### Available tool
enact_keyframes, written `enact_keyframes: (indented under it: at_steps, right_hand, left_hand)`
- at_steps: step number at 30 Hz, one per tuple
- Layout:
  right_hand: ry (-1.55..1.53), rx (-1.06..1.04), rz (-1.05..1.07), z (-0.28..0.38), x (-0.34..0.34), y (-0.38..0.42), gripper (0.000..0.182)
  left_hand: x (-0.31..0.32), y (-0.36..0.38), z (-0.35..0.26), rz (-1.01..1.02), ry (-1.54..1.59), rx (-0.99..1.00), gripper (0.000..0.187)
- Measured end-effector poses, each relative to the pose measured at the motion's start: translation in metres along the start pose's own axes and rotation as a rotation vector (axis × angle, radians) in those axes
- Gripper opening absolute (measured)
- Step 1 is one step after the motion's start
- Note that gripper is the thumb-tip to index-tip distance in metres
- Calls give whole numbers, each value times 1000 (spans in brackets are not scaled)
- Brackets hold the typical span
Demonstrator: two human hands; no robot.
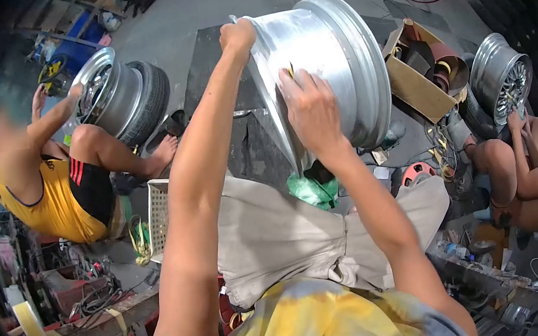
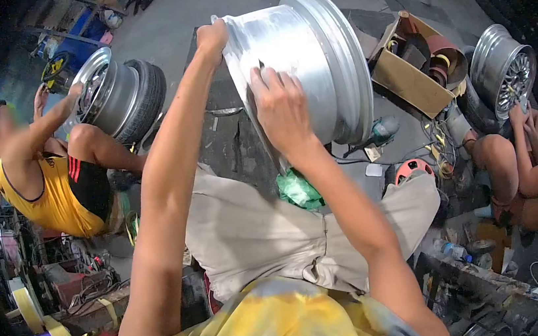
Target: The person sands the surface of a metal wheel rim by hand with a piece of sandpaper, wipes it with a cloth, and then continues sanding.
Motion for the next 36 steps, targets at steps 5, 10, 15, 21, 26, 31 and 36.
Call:
enact_keyframes:
  at_steps: [5,10,15,21,26,31,36]
  right_hand:
    - [-16,-10,-21,4,1,-6,34]
    - [-18,21,-18,1,2,-4,32]
    - [-33,27,18,1,-1,0,27]
    - [19,30,56,-4,10,-25,28]
    - [35,-34,31,7,-6,6,27]
    - [79,-19,77,10,0,-15,29]
    - [31,61,73,7,-1,-11,22]
  left_hand:
    - [-1,-4,2,13,11,17,56]
    - [-2,5,0,22,26,-2,55]
    - [-3,5,0,2,20,33,55]
    - [-1,2,6,11,24,10,56]
    - [-1,2,7,-40,-37,47,55]
    - [-2,8,2,30,3,42,55]
    - [2,6,8,17,11,22,55]
Point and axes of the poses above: each hand's wrist, its own y-axis away from the middle knuckle, its own x-axis out of the palm, z = x × y, the point moved 6 cm from there along -y, towards the middle knuckle, and after that the axes turned 1 degree about y, right-handed, at the moved point
